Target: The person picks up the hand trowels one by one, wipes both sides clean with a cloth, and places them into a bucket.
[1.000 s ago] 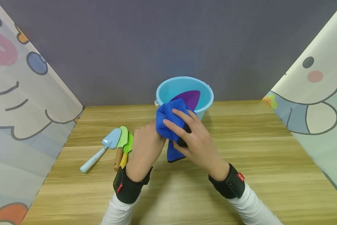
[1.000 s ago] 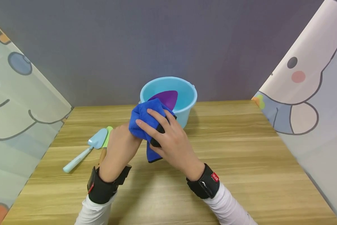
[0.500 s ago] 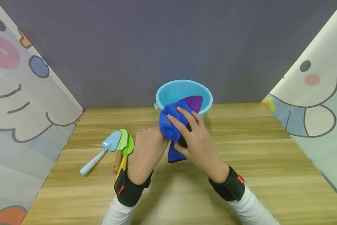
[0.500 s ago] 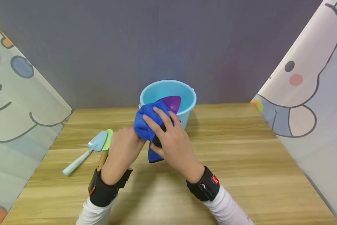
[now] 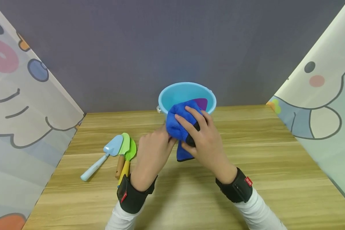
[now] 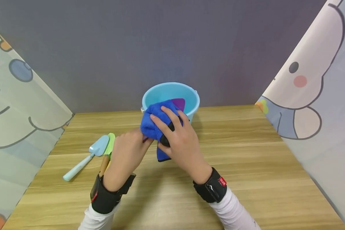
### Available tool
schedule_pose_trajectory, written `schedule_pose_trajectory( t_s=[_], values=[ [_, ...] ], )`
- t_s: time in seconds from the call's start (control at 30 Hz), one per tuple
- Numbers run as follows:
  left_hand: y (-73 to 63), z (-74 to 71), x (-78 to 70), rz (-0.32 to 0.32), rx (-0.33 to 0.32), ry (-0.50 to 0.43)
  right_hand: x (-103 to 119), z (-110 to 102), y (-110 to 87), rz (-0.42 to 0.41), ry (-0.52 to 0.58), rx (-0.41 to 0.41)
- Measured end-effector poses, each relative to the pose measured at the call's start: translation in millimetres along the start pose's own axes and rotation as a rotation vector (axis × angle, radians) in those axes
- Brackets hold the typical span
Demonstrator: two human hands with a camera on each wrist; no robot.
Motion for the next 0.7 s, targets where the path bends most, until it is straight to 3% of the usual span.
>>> schedule_pose_trajectory(
  t_s=[0.7],
  values=[
    [-2.3,-2.2,-1.3,0.011,-0.019,-0.016,-19.0,-10.4,-3.2,0.068,-0.058,-0.034]
  ],
)
Point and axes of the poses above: each hand's wrist, its own y-axis towards the middle knuckle, its own z-axis out of the palm, x = y × z, the point moved 10 cm from there along y, towards the middle knuckle, and after that the axes turned 7 degrees about x, right-handed, at the moved point
